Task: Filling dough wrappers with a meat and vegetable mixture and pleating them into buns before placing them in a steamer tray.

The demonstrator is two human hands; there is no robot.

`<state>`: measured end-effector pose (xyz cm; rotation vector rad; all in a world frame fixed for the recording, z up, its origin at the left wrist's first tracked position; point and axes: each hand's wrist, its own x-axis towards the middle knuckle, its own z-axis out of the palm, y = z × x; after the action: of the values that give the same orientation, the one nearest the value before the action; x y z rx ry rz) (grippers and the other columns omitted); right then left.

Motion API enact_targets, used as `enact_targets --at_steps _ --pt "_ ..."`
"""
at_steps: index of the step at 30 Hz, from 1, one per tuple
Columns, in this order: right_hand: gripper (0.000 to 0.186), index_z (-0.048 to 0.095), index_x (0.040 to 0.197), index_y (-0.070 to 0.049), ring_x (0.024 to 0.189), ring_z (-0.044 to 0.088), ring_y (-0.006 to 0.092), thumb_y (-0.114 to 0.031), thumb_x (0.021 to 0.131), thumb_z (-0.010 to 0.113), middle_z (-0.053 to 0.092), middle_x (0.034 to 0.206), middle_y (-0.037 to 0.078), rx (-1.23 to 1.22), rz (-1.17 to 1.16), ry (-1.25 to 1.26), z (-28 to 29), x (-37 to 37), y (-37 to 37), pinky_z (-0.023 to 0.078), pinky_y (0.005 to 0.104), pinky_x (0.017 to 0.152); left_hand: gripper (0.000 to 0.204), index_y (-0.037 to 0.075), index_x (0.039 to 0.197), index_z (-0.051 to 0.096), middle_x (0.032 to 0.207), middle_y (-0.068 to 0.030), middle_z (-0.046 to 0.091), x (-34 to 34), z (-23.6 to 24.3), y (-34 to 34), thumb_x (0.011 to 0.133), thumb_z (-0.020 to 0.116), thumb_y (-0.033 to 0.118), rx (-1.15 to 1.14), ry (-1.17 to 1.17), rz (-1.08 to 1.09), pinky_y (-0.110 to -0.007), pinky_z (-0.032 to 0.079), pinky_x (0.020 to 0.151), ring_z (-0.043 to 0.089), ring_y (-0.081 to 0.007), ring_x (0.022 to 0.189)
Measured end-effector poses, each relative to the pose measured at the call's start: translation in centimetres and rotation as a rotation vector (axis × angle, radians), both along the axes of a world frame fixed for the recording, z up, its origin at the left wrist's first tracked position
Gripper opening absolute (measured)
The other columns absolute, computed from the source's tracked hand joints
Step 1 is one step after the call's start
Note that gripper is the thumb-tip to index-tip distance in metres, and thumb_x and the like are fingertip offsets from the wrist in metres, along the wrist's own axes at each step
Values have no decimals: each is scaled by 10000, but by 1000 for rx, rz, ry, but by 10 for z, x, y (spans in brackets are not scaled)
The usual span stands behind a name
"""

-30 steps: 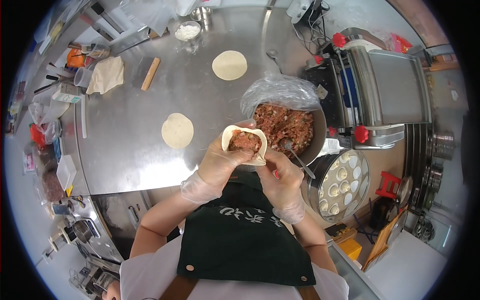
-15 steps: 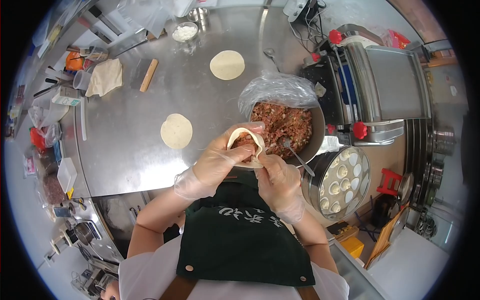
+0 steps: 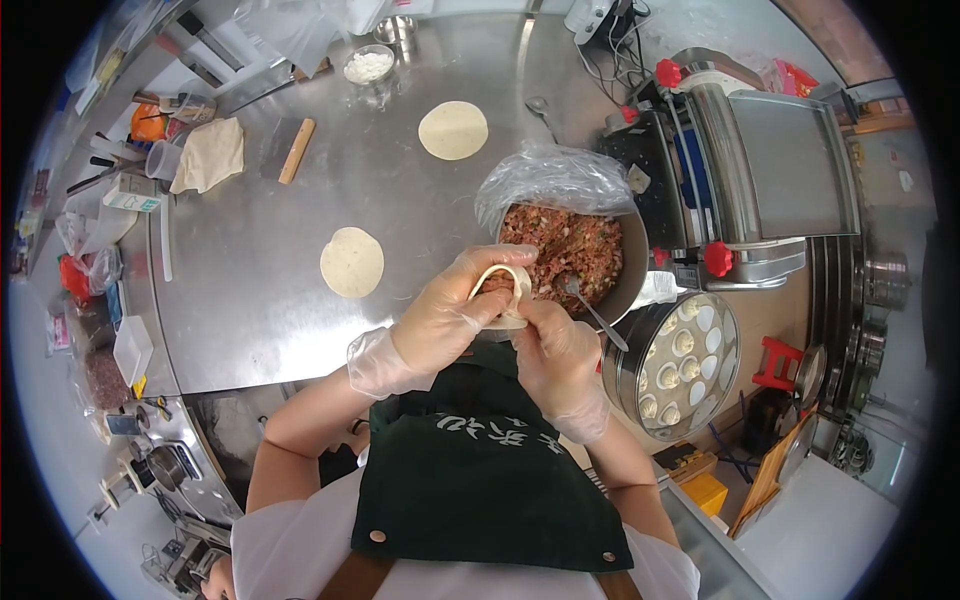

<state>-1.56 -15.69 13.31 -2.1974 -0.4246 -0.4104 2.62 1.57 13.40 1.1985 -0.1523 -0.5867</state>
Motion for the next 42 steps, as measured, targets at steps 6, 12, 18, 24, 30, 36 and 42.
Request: enact_targets --at_steps 6,12,18,24,30,36,42 --pt "318 621 1061 -22 604 656 205 75 778 730 681 807 110 98 -93 171 8 -2 2 505 304 552 418 91 1370 493 1465 -64 455 2 -1 -6 968 517 -21 269 -317 -43 -302 412 1070 507 -153 1250" --pt "241 635 976 -20 557 643 224 39 776 757 678 786 128 232 -142 88 -5 -1 13 490 315 510 442 32 1363 509 1347 -81 557 -6 16 -25 930 558 -38 -212 335 337 -323 454 1048 570 -173 1184" --pt "264 626 997 -16 612 660 173 57 780 758 693 816 114 143 -101 130 5 -2 11 500 287 547 432 8 1334 529 1305 -92 585 -13 3 -33 906 548 -46 -227 268 485 -328 474 1027 578 -177 1168" --pt "281 621 1005 -22 611 663 163 60 775 760 701 838 108 126 -102 85 3 -1 14 506 281 548 471 -4 1302 544 1298 -96 578 -10 15 -32 850 457 -102 -237 338 507 -341 456 1042 566 -193 1186" --pt "308 617 1030 -31 571 650 168 49 771 765 698 852 100 162 -124 51 -2 -3 16 506 284 512 458 -6 1295 539 1295 -105 570 -11 15 -26 846 469 -66 -226 319 455 -357 443 1043 561 -203 1187" --pt "308 615 1036 -30 583 660 158 41 778 768 701 850 102 145 -92 77 -4 -6 16 518 281 525 410 16 1261 564 1292 -107 567 -11 18 -25 862 491 -47 -279 421 436 -368 445 1036 552 -206 1198" --pt "278 620 1023 -19 641 672 141 49 796 765 700 829 84 194 -143 138 -1 -4 19 516 262 584 372 18 1210 602 1274 -99 586 -13 9 -27 866 502 -80 -165 378 471 -339 482 983 586 -193 1145"
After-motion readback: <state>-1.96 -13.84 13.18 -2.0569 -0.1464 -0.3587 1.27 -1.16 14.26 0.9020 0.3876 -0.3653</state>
